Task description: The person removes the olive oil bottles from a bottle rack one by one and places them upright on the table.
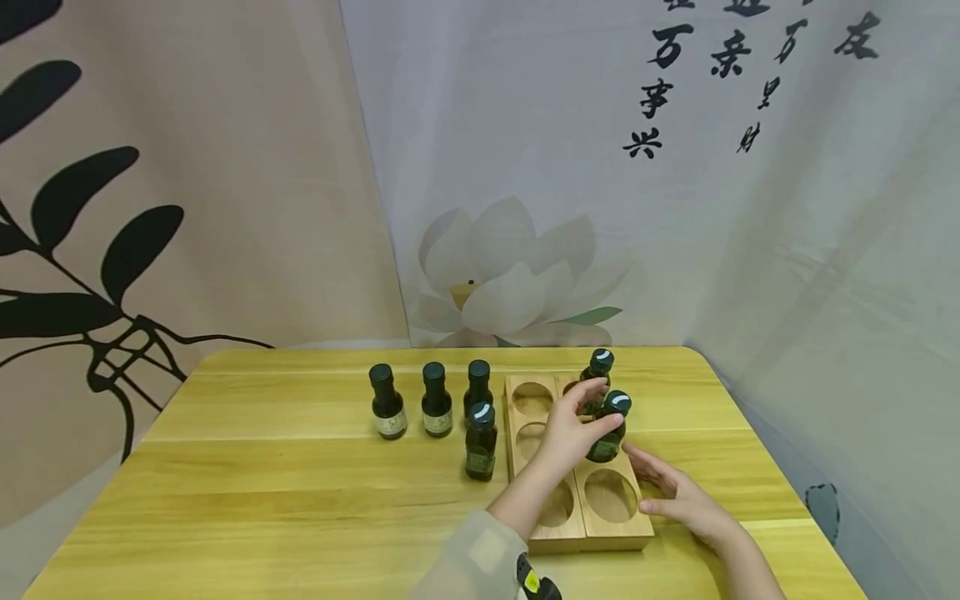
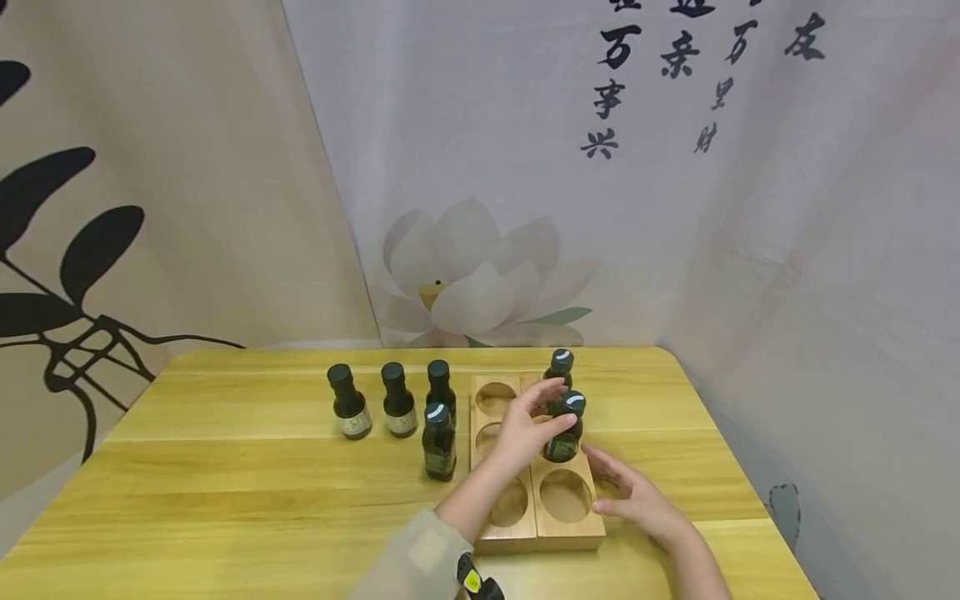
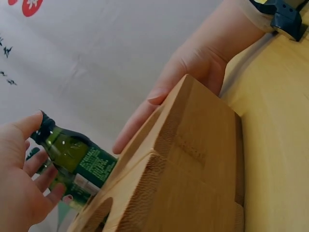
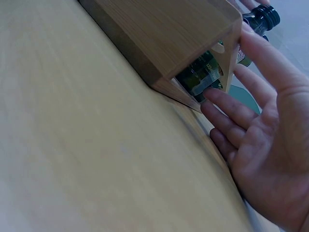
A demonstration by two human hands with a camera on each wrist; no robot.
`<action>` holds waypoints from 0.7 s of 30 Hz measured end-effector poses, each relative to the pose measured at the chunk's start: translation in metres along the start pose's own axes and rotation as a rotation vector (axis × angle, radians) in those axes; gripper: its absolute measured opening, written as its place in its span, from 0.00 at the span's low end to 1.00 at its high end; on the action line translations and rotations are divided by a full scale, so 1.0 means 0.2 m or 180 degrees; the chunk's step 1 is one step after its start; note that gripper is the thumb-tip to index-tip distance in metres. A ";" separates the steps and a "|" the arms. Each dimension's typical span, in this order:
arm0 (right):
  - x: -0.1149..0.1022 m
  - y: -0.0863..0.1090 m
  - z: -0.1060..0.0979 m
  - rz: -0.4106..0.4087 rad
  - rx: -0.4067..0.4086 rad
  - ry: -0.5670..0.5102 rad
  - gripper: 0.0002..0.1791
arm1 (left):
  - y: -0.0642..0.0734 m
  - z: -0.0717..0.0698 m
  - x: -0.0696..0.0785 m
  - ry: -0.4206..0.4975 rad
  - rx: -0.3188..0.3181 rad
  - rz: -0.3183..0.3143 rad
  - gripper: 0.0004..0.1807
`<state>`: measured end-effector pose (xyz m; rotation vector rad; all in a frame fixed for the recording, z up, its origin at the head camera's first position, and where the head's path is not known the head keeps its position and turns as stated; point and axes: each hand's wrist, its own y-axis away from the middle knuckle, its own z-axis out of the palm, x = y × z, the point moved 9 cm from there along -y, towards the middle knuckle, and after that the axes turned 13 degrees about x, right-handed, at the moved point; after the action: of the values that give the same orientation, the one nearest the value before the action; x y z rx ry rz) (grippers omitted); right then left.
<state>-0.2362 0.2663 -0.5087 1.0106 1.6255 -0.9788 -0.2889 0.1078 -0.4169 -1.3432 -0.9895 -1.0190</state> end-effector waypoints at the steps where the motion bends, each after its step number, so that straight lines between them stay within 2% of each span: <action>1: 0.00 0.00 0.00 0.0000 0.0001 0.0001 0.39 | 0.00 0.00 -0.01 -0.0022 0.0012 -0.0001 0.26; 9: 0.00 0.00 0.00 0.0044 0.0042 0.0047 0.39 | 0.00 0.03 -0.04 0.0011 0.0036 -0.0018 0.21; 19: -0.01 0.00 0.00 -0.0019 0.0010 0.0032 0.38 | 0.00 0.04 -0.04 0.0093 0.0003 0.0073 0.19; 21: 0.00 0.00 0.00 0.0008 0.0014 0.0025 0.38 | 0.00 0.04 -0.03 0.0059 0.0004 0.0041 0.19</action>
<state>-0.2361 0.2666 -0.5078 1.0205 1.6287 -0.9782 -0.2901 0.1165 -0.4235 -1.3355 -0.9665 -1.0194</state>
